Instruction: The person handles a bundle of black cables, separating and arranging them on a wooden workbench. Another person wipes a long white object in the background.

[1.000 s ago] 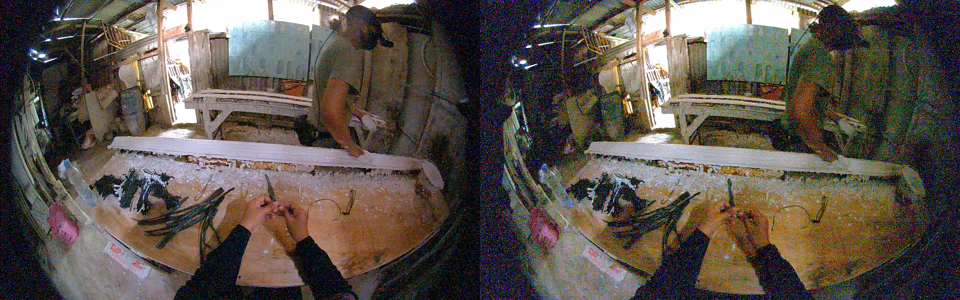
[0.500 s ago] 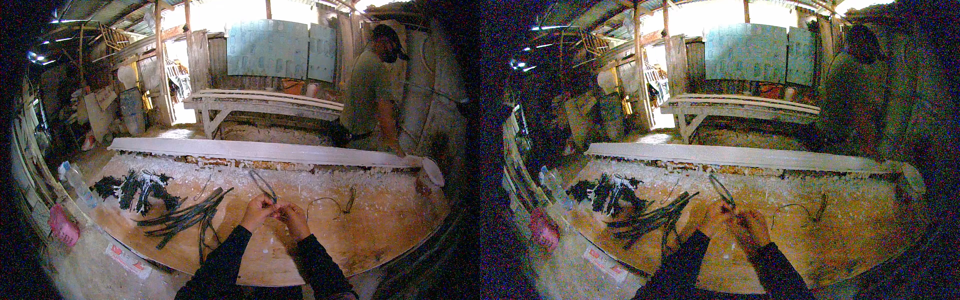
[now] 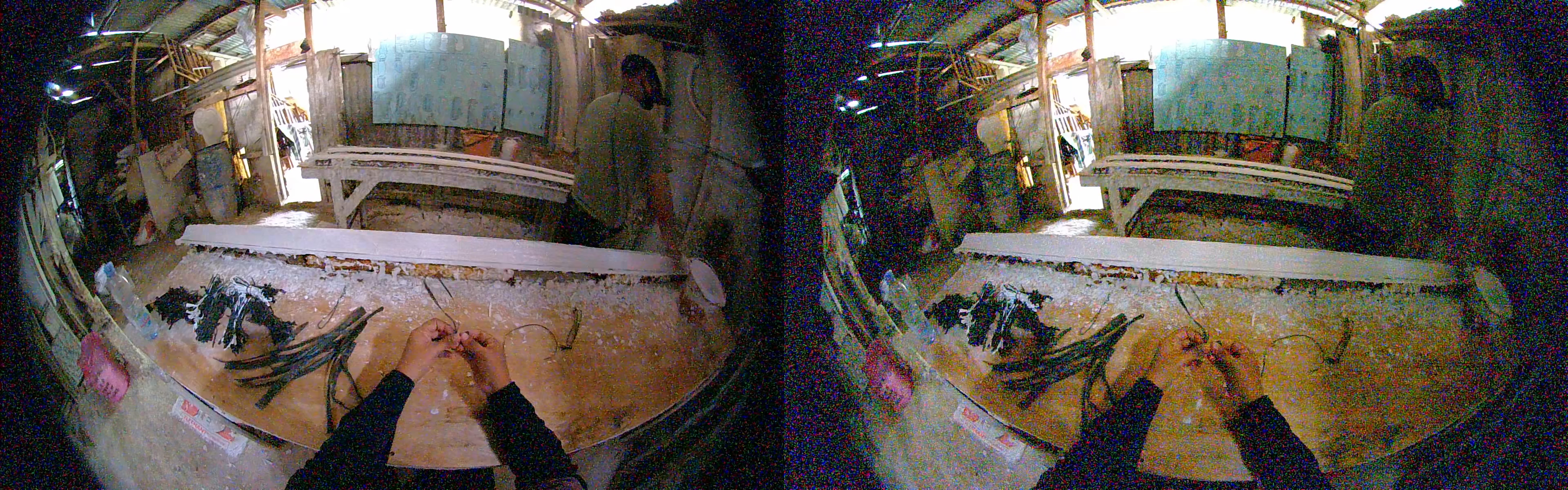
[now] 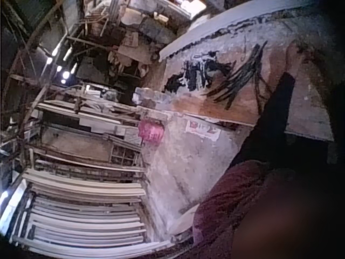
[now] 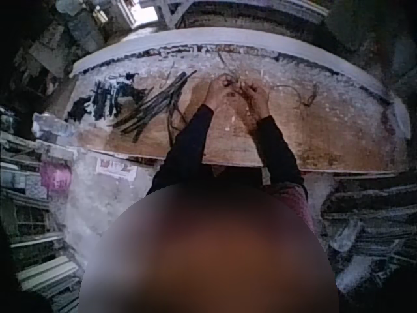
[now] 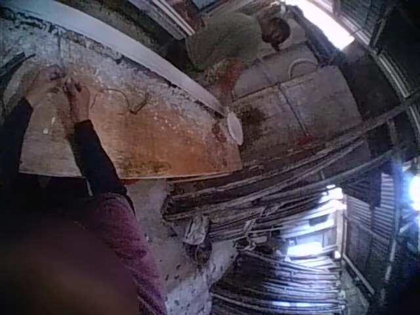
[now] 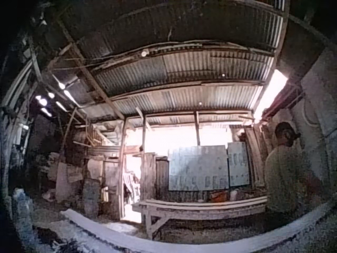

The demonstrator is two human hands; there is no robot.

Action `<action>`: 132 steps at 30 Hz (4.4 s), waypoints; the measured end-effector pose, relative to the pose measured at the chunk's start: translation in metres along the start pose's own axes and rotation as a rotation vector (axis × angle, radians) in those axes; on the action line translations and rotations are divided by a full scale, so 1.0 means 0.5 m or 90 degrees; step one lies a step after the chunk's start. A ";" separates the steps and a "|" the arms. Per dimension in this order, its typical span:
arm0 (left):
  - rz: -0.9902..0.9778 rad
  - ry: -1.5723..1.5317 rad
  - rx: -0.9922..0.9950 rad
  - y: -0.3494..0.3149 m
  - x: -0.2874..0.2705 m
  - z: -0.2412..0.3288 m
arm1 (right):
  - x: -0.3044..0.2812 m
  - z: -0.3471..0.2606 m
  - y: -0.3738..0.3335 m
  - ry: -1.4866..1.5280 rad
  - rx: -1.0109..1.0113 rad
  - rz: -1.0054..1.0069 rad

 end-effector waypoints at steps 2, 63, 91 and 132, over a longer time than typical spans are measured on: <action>-0.001 -0.007 -0.006 0.003 -0.003 -0.007 | -0.003 -0.003 0.001 -0.008 -0.012 0.005; 0.040 0.027 0.015 0.002 -0.027 -0.003 | 0.012 0.050 -0.004 0.064 0.126 -0.092; 0.010 -0.013 0.011 0.010 -0.009 -0.023 | -0.021 -0.026 -0.009 -0.150 -0.079 0.073; 0.018 -0.152 -0.026 -0.006 0.010 -0.010 | 0.000 0.010 -0.012 0.135 0.052 0.010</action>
Point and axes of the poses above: each hand's wrist, its own y-axis towards the middle knuckle, its own x-axis out of the palm, z = x × y, the point moved 9 cm from there along y, towards the middle knuckle, and after that the axes turned 7 degrees about -z, right-handed, at the moved point
